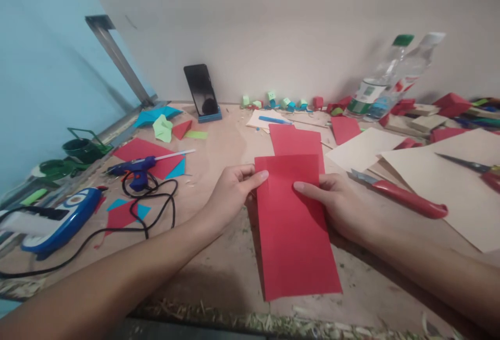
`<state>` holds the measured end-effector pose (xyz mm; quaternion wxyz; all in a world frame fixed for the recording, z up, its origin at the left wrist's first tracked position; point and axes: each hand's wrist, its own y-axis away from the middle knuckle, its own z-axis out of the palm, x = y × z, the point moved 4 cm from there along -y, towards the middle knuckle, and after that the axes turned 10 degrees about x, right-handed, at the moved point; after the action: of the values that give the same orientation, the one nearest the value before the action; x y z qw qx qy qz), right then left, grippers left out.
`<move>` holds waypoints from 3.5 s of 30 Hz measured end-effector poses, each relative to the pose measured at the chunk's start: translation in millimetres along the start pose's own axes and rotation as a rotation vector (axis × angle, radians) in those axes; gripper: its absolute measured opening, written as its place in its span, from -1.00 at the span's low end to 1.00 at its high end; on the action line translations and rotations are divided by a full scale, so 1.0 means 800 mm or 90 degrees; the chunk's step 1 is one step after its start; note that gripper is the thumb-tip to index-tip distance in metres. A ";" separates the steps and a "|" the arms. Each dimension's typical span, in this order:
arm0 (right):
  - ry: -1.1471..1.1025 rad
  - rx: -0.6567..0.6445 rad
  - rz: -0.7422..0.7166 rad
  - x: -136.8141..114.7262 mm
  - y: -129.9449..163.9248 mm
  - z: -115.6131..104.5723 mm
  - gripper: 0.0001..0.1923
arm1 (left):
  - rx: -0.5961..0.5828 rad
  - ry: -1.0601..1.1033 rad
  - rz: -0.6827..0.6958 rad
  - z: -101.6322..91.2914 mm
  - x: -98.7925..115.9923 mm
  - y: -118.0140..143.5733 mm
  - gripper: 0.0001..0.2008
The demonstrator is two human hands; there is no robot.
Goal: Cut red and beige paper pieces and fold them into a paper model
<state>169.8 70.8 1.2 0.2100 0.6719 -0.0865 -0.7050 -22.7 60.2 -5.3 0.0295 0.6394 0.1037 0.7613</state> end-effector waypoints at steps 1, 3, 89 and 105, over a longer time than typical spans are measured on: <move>-0.001 0.002 -0.003 0.001 0.000 0.000 -0.67 | 0.005 0.006 0.004 0.000 0.000 0.001 -0.71; -0.017 0.008 -0.001 0.003 0.000 -0.002 -0.68 | 0.022 0.018 0.010 -0.001 0.000 0.000 -0.74; -0.070 0.001 -0.200 0.012 -0.017 -0.010 -0.68 | 0.416 0.054 0.211 -0.090 0.048 -0.046 -0.63; 0.062 -0.062 -0.056 -0.030 0.012 0.005 -0.70 | -0.017 -0.109 0.029 0.007 0.019 0.006 -0.51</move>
<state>167.6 71.5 27.5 0.2152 0.6973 -0.0118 -0.6836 -19.4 59.0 11.0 0.0294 0.7038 0.0761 0.7057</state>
